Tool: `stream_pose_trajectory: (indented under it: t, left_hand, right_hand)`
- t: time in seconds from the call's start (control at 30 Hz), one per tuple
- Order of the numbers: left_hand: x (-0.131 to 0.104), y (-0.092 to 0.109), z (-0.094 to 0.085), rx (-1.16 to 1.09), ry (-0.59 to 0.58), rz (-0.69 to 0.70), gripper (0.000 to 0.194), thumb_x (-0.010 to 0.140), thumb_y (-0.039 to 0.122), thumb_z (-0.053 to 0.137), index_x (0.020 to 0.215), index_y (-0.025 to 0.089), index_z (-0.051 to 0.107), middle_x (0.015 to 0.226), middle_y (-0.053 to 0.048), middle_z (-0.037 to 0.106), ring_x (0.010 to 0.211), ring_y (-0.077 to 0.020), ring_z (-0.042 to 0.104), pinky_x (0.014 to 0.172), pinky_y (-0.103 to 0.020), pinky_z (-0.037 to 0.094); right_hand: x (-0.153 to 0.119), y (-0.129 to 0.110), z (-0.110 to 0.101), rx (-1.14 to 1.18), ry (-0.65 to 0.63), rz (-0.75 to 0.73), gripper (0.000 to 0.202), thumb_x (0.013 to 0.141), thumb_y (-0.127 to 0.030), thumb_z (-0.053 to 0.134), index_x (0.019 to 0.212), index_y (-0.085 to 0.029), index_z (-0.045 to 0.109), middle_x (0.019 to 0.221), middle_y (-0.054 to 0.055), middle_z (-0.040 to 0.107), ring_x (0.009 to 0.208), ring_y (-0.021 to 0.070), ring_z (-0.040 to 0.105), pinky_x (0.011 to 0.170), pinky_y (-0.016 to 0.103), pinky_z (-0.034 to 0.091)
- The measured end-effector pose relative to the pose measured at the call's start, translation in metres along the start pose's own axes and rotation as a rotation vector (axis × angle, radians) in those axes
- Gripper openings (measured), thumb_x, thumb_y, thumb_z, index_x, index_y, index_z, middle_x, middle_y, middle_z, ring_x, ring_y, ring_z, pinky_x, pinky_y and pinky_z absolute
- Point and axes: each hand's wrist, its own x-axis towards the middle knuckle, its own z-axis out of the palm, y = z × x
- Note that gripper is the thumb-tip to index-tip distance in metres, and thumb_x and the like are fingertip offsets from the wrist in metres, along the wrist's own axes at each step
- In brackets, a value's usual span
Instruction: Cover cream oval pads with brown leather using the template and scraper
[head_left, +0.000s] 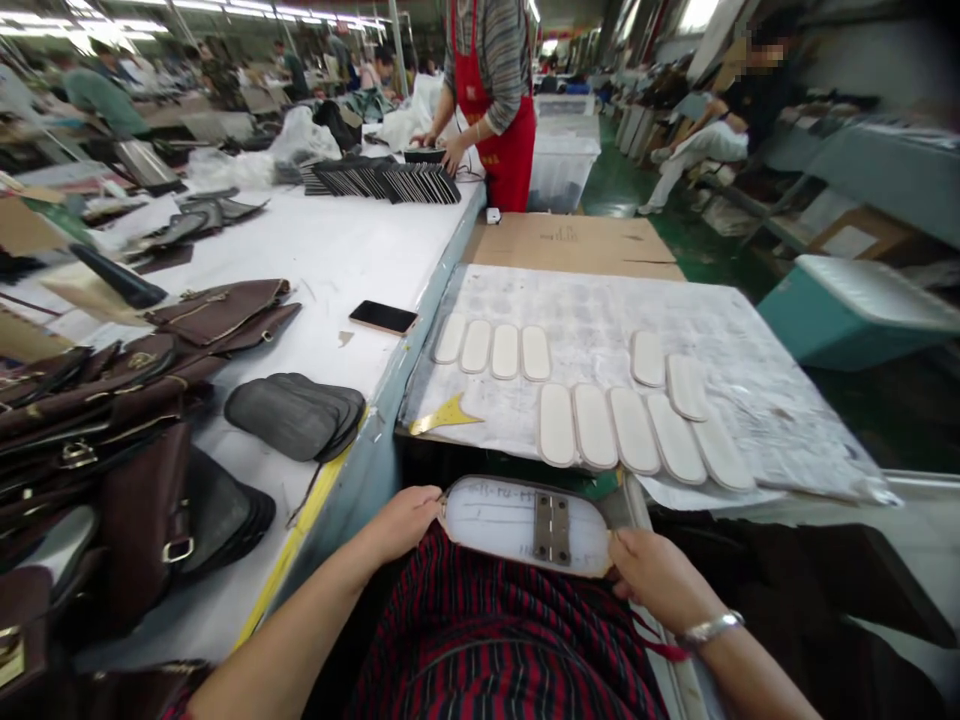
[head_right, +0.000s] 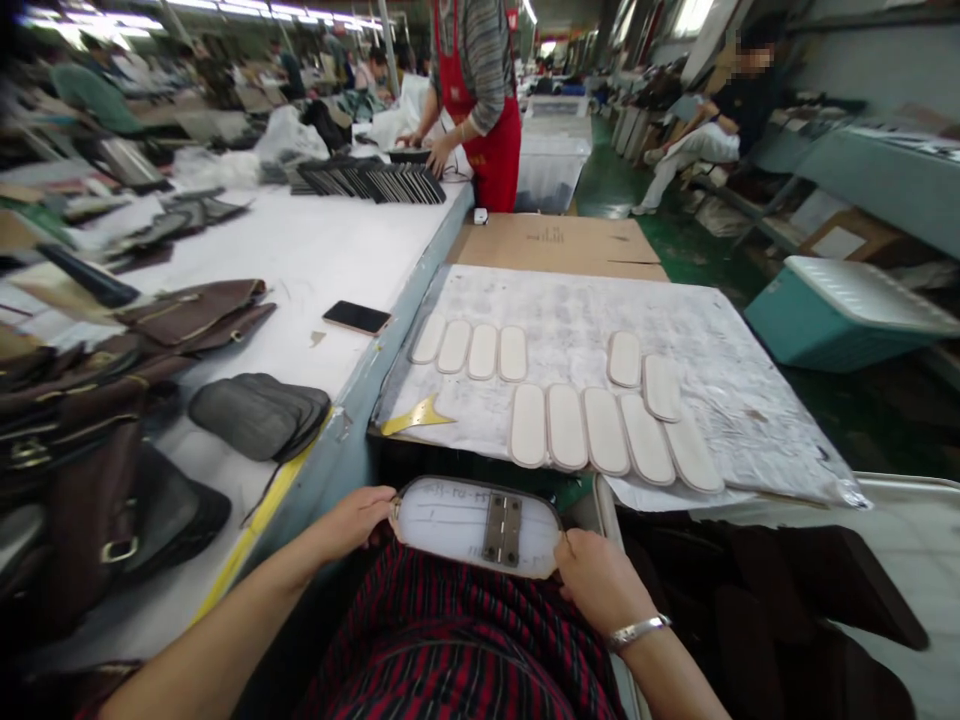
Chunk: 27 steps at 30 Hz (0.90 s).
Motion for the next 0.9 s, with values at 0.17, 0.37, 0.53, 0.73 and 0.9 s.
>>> stream_pose_trajectory:
  t: [0.17,0.37,0.53,0.73,0.9]
  left_hand:
    - [0.0,0.0,-0.001,0.002,-0.043,-0.009,0.017,0.072,0.025,0.031,0.064,0.018,0.044,0.055,0.004,0.045,0.047,-0.0113,0.046,0.039,-0.02,0.032]
    - [0.004,0.001,-0.001,0.169,0.063,0.082,0.034,0.076,0.044,0.04,0.054,0.018,0.04,0.051,0.005,0.038,0.05,-0.0105,0.038,0.045,-0.022,0.024]
    - [0.006,-0.003,0.005,0.236,0.125,0.147,0.041,0.079,0.046,0.036,0.049,0.018,0.032,0.05,0.006,0.029,0.051,-0.01,0.032,0.049,-0.023,0.022]
    - [0.003,-0.003,0.008,0.311,0.178,0.184,0.042,0.081,0.045,0.035,0.049,0.018,0.035,0.05,0.005,0.032,0.052,-0.0107,0.037,0.051,-0.023,0.022]
    - [0.003,-0.001,0.008,0.42,0.177,0.179,0.043,0.082,0.047,0.033,0.051,0.018,0.04,0.052,0.004,0.041,0.053,-0.0124,0.042,0.052,-0.023,0.024]
  right_hand:
    - [-0.002,0.001,-0.001,0.184,-0.056,0.084,0.034,0.088,-0.027,0.028,0.066,-0.016,0.052,0.064,0.005,0.062,0.048,0.0113,0.058,0.046,0.022,0.035]
    - [0.002,0.01,0.006,0.197,-0.006,0.041,0.035,0.087,-0.039,0.035,0.065,-0.017,0.052,0.063,0.004,0.062,0.051,0.0124,0.059,0.049,0.022,0.035]
    - [0.005,0.017,0.011,0.292,-0.029,0.051,0.035,0.088,-0.034,0.03,0.067,-0.018,0.052,0.064,0.003,0.064,0.05,0.0114,0.059,0.049,0.021,0.037]
    - [0.007,0.018,0.011,0.348,-0.041,0.081,0.036,0.087,-0.035,0.03,0.066,-0.017,0.054,0.062,0.005,0.065,0.048,0.0118,0.059,0.045,0.021,0.037]
    - [0.007,0.013,0.006,0.278,-0.042,0.057,0.037,0.087,-0.033,0.029,0.067,-0.015,0.055,0.063,0.007,0.065,0.047,0.0128,0.059,0.045,0.021,0.038]
